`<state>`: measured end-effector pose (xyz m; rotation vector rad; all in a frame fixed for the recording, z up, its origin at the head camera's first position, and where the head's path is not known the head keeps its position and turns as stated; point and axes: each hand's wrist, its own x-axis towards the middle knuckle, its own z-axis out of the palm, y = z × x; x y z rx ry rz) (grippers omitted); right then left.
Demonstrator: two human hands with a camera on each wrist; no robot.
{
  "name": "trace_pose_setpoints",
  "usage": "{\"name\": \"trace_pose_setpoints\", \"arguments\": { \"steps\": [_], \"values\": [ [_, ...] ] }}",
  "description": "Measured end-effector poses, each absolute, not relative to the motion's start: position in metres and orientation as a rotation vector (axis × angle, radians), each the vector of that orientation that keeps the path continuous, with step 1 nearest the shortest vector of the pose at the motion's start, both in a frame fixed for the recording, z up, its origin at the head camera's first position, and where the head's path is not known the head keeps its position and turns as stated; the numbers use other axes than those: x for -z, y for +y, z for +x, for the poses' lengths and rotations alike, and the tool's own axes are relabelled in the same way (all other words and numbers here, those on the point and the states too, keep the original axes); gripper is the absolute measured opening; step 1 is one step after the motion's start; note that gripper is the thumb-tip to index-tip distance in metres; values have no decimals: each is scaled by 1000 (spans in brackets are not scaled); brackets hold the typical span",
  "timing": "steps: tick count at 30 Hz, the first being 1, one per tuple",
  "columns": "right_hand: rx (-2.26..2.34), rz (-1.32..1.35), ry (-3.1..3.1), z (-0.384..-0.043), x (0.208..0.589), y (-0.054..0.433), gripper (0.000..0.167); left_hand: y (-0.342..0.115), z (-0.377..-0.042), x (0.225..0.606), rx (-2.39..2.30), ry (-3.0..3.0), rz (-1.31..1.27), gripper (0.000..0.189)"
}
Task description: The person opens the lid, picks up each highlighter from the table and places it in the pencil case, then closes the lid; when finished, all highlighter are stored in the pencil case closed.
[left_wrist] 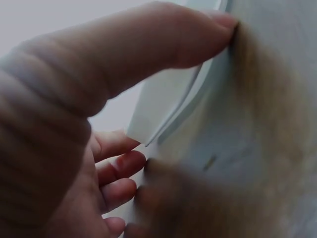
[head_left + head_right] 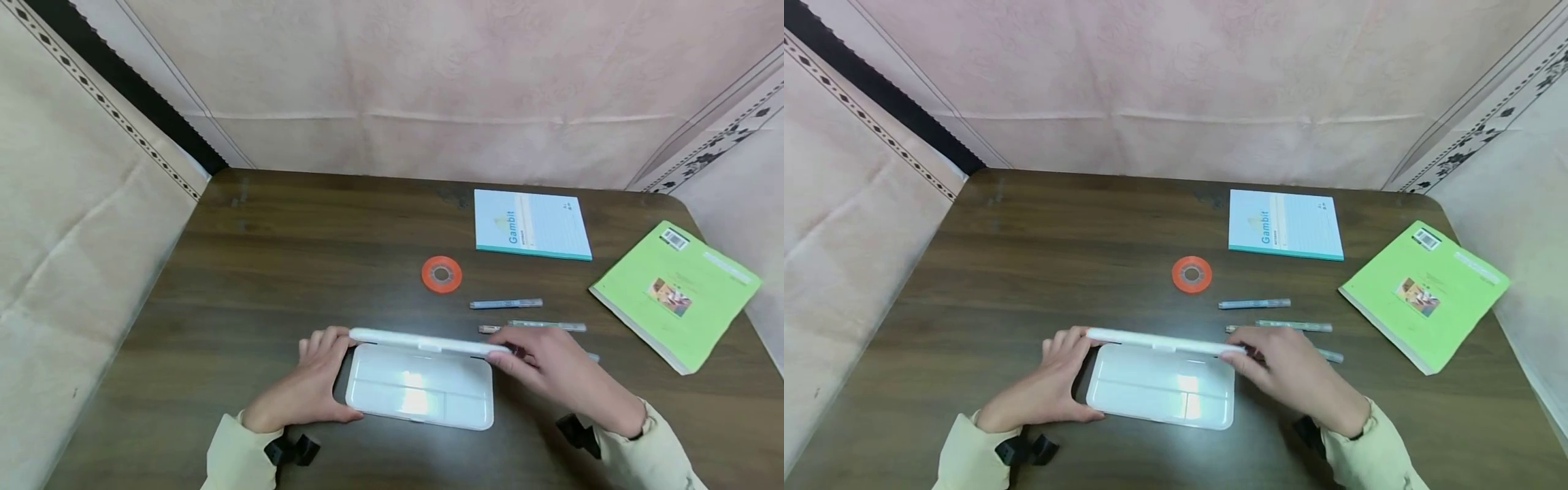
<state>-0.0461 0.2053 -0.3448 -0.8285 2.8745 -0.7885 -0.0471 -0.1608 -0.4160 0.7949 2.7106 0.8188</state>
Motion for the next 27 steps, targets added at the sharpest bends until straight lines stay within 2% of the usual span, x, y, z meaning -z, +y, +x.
{"name": "trace_pose_setpoints", "arguments": {
  "steps": [3,9,14,21,27],
  "values": [
    [853,-707,2892,-56,346,202,7,-163,-46,416,-832,2702,798,94],
    [876,-601,2931,-73,350,196,13,-166,-45,414,-821,2705,797,94],
    [942,-548,2970,-81,345,212,12,-168,-45,414,-796,2718,793,93],
    [660,-438,3048,-104,351,252,16,-182,-49,413,-752,2793,701,95],
    [457,-540,3000,-117,372,268,18,-185,-52,414,-785,2788,692,93]
  ]
}}
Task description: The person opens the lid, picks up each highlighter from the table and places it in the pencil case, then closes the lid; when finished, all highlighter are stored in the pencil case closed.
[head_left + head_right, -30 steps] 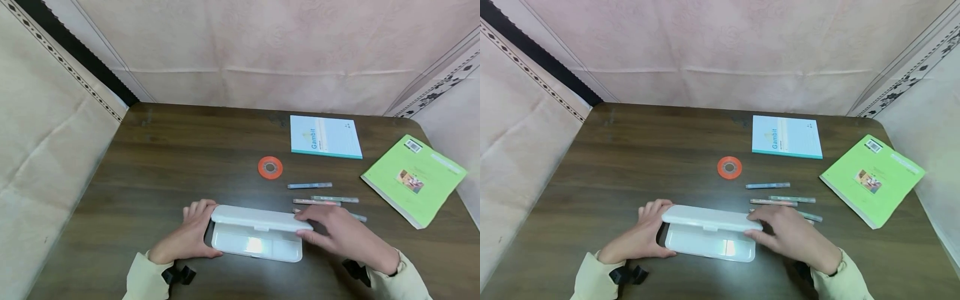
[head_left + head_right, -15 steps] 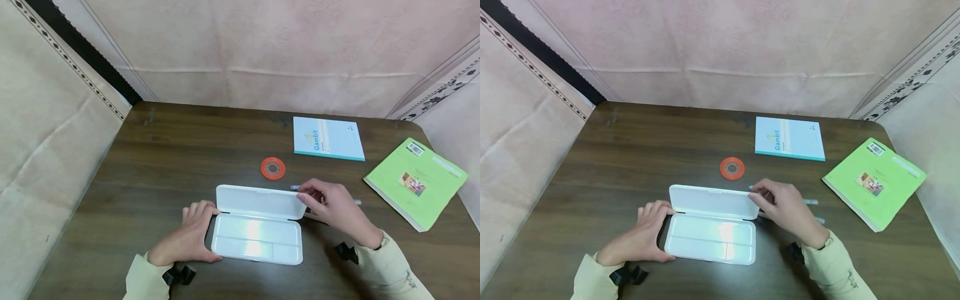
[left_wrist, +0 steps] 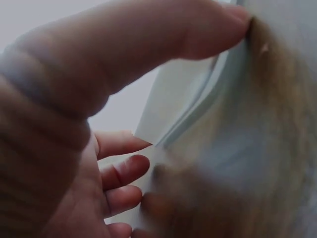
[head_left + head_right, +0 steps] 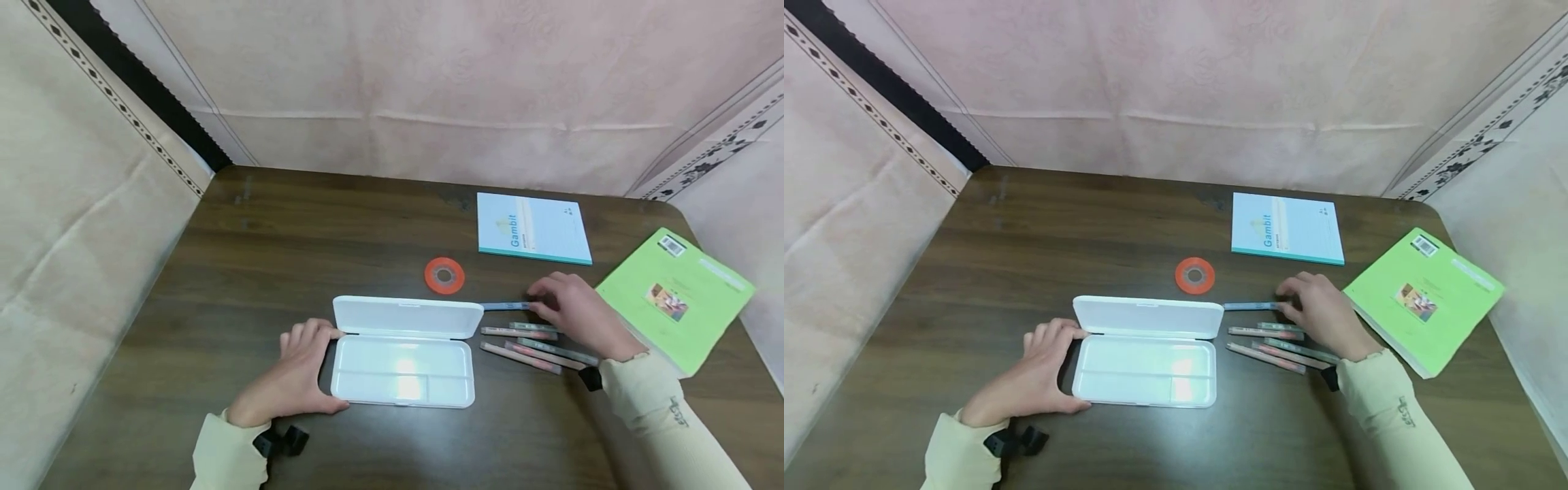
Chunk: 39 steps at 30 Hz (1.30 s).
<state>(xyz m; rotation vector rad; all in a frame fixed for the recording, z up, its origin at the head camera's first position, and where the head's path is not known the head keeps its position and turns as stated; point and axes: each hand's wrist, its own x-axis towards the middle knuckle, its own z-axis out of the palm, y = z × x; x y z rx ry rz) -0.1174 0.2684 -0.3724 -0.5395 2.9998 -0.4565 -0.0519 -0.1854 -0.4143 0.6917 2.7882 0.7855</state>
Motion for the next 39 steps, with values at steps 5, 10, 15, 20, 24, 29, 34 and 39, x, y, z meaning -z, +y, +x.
{"name": "trace_pose_setpoints", "arguments": {
  "steps": [5,10,15,20,24,29,34,39],
  "values": [
    [396,-591,3009,-122,385,271,14,-184,-54,417,-831,2774,708,90],
    [416,-591,2989,-125,384,270,10,-185,-54,417,-827,2774,685,92],
    [524,-553,3049,-112,366,269,11,-185,-53,416,-817,2765,658,93],
    [661,-639,3232,-85,336,262,18,-184,-54,415,-809,2756,635,93],
    [735,-821,3274,-66,317,245,23,-184,-55,415,-811,2752,636,93],
    [764,-1161,3213,-55,318,206,11,-184,-55,414,-816,2749,637,93],
    [530,-1162,3101,-50,344,168,11,-184,-55,414,-812,2747,635,93],
    [348,-1169,3082,-53,372,148,10,-184,-55,413,-815,2747,643,93]
  ]
}}
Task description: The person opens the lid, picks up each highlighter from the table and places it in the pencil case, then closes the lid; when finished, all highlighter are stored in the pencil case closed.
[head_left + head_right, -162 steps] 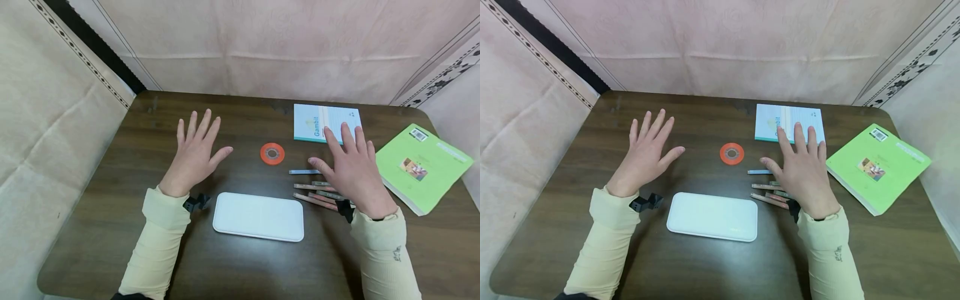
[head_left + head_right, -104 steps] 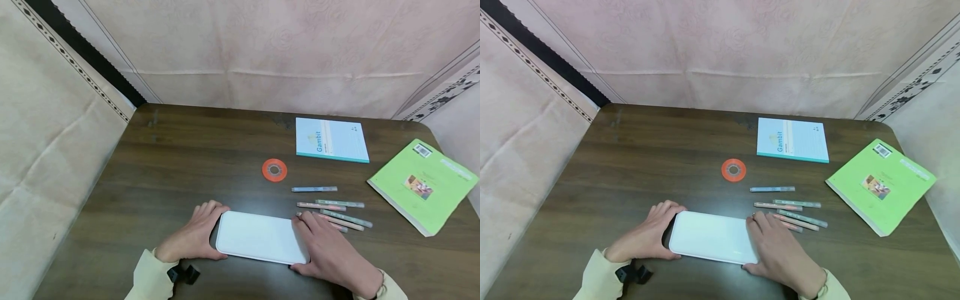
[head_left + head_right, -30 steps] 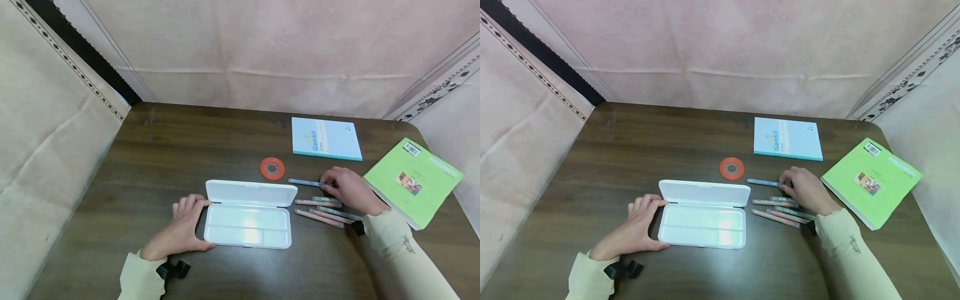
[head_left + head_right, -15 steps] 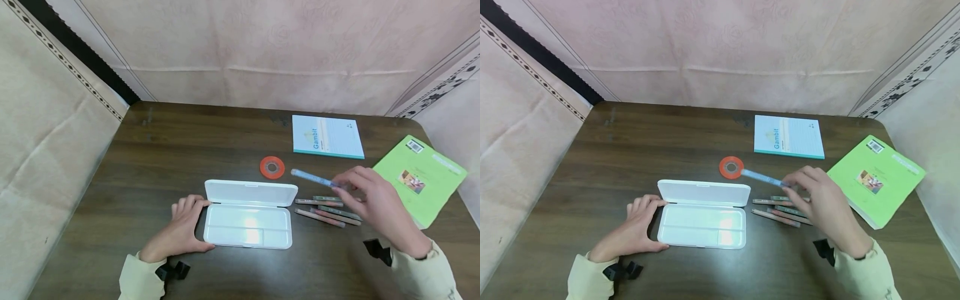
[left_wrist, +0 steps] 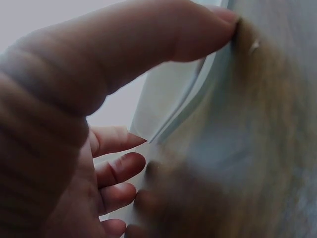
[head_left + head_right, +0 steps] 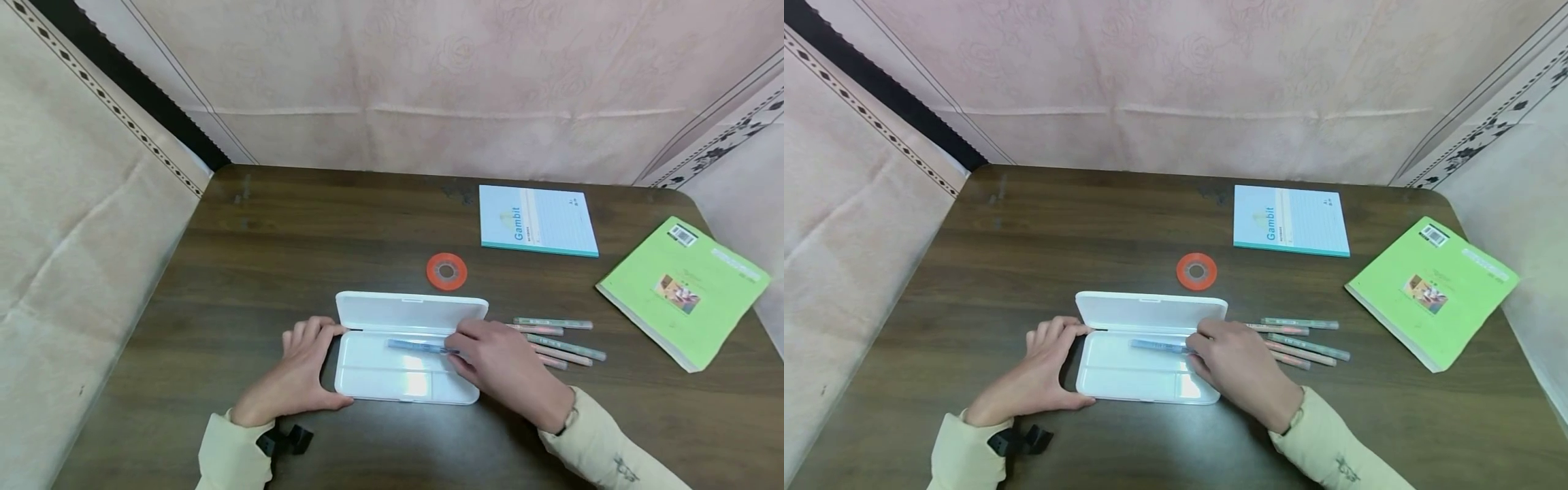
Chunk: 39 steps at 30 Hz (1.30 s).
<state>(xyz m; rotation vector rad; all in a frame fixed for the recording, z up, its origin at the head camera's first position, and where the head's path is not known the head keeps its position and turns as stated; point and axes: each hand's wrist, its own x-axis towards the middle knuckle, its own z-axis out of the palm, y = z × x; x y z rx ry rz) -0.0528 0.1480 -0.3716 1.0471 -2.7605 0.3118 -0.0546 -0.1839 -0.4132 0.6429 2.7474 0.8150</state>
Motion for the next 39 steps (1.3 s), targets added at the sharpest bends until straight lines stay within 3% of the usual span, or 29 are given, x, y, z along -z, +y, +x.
{"name": "trace_pose_setpoints", "arguments": {
  "steps": [10,24,31,39],
  "values": [
    [-135,955,-2764,-51,388,134,16,-185,-52,414,-804,2755,623,95],
    [-201,914,-2847,-45,370,142,19,-186,-49,415,-796,2760,594,95],
    [-533,813,-2778,-46,343,178,23,-186,-52,416,-814,2758,622,95],
    [-613,499,-2963,-68,334,263,26,-185,-56,415,-830,2737,640,95]
  ]
}}
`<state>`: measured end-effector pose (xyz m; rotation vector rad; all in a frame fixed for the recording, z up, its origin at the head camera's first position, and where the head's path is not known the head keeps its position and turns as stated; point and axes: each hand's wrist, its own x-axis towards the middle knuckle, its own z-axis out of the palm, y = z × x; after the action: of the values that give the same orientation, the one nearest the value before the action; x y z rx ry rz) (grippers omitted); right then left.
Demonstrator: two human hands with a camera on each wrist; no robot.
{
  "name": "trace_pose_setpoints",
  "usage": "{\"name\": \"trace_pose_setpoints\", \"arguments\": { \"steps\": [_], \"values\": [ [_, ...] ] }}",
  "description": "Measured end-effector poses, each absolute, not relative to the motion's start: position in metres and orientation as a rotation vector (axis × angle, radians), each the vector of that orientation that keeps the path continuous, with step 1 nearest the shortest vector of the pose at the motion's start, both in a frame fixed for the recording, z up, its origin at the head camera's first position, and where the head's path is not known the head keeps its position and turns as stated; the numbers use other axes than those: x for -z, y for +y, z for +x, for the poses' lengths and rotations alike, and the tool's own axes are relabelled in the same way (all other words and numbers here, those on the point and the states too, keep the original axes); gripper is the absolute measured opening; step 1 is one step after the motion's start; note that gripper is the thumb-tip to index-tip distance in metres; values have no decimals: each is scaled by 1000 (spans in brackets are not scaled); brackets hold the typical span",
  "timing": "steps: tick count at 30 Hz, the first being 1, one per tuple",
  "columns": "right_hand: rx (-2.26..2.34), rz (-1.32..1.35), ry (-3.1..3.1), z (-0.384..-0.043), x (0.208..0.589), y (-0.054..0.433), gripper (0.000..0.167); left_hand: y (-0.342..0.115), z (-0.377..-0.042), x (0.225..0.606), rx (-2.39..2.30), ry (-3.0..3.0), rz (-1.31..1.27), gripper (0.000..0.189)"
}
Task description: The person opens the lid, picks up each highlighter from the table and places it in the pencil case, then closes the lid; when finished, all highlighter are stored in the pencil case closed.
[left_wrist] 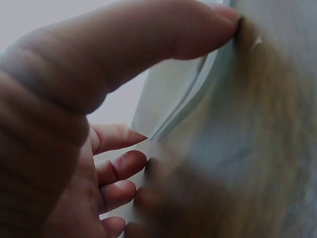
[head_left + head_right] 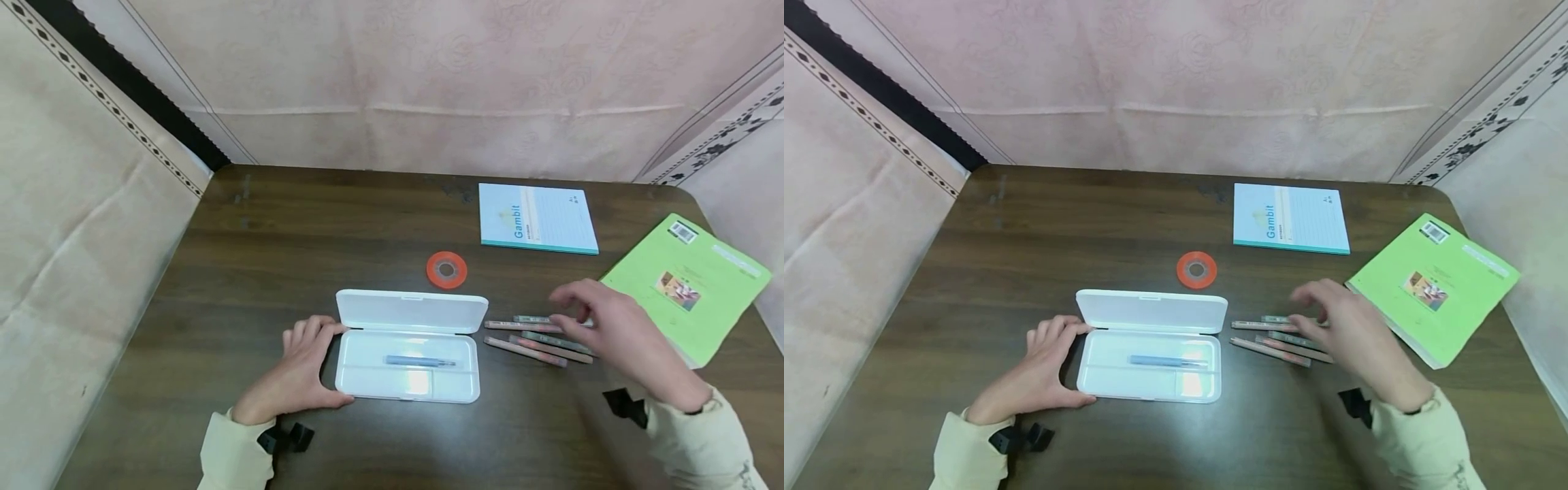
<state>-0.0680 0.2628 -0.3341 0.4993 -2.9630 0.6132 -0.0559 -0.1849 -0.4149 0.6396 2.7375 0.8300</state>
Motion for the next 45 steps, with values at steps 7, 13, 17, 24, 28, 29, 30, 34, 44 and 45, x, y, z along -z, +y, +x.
{"name": "trace_pose_setpoints", "arguments": {
  "steps": [7,13,17,24,28,29,30,34,44,45],
  "values": [
    [-513,343,-3130,-73,367,314,26,-184,-57,413,-825,2735,652,94],
    [-453,382,-3172,-76,380,318,25,-186,-56,413,-844,2729,645,92],
    [-415,382,-3212,-79,382,315,23,-186,-56,413,-851,2723,643,91],
    [-394,436,-3144,-79,385,315,17,-185,-56,412,-850,2725,641,92],
    [-409,443,-3123,-78,384,316,17,-185,-56,412,-849,2725,641,92],
    [-418,440,-3117,-78,384,316,17,-186,-55,412,-851,2724,641,92],
    [-426,439,-3106,-78,382,317,17,-186,-55,412,-851,2725,641,92],
    [-432,432,-3038,-73,374,318,18,-186,-55,413,-851,2727,649,92],
    [-467,473,-2810,-58,332,300,27,-187,-56,415,-844,2735,656,92],
    [-476,481,-2789,-57,327,296,28,-186,-56,415,-844,2735,656,92]
  ]
}}
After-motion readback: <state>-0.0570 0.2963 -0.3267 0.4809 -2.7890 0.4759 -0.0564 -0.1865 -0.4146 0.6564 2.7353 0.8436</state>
